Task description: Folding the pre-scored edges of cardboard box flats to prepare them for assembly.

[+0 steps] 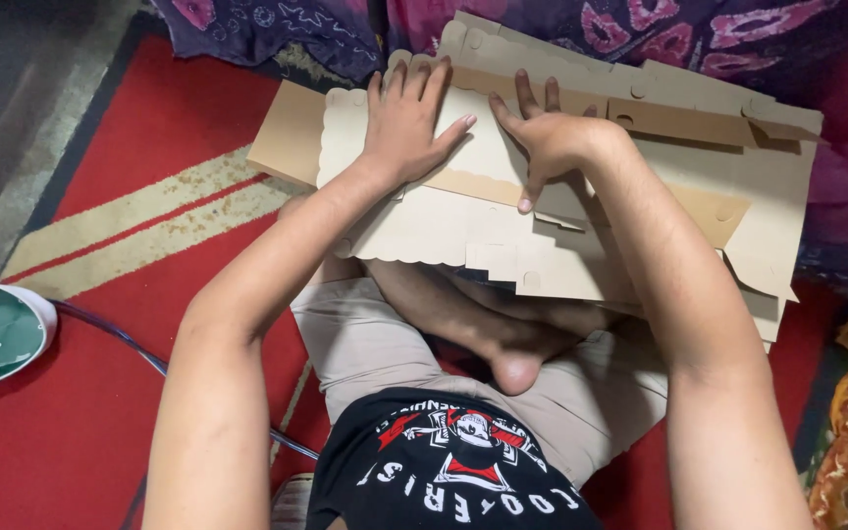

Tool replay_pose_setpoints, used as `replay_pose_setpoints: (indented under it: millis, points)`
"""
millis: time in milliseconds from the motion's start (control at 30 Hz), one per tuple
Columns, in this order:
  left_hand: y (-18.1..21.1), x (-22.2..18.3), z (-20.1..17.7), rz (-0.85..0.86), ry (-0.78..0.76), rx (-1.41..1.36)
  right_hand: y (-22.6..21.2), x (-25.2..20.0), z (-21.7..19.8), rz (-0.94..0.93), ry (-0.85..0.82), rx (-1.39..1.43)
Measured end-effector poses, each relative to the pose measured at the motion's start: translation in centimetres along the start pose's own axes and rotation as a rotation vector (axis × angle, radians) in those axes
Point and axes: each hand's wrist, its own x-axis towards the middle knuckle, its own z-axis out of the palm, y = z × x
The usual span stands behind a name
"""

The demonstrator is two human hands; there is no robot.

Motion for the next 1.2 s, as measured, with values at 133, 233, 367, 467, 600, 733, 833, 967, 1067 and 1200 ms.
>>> replay_pose_setpoints:
  millis: [133,233,367,467,600,733,833,967,1067,1200]
  points:
    - [0.4,0.3,-2.1,-0.004,-0.073,-0.020,0.0,-1.1,-0.3,-0.035,0.011,-0.004]
    - [0.6,0.1,-2.7,-0.019,-0.168,-0.062,0.1,-2.3,-0.3,-0.059,0.009,0.024]
    - [0.8,-0.2,-2.8,0.077,-0.179,-0.012,0.7,-3.3,-0.2,-0.053,0.009,-0.012]
    - [1.3,-0.6,-2.9,0.141,-0.161,-0.005,1.4,-4.0,0.0,-0.030,-0.004,-0.037]
    - [1.6,-1.4,-2.2,0.300,-0.141,0.025,3.0,-4.2,1.0,-0.010,-0.020,-0.081]
    - [2.2,-1.5,-5.4,0.368,-0.364,-0.053,2.8,-5.6,0.9,0.017,-0.037,-0.082]
    - [1.8,-1.1,-7.2,0.406,-0.724,-0.105,2.9,-5.5,1.1,0.026,-0.037,-0.084]
    - [1.2,-0.9,-7.2,0.467,-0.752,-0.112,2.7,-5.4,1.1,0.042,-0.044,-0.054]
    - [1.2,-0.9,-7.4,0.497,-0.762,-0.087,2.8,-5.2,1.2,0.051,-0.045,-0.050]
    - [1.3,-0.7,-7.8,0.522,-0.805,-0.050,2.8,-5.2,1.4,0.046,-0.042,-0.069]
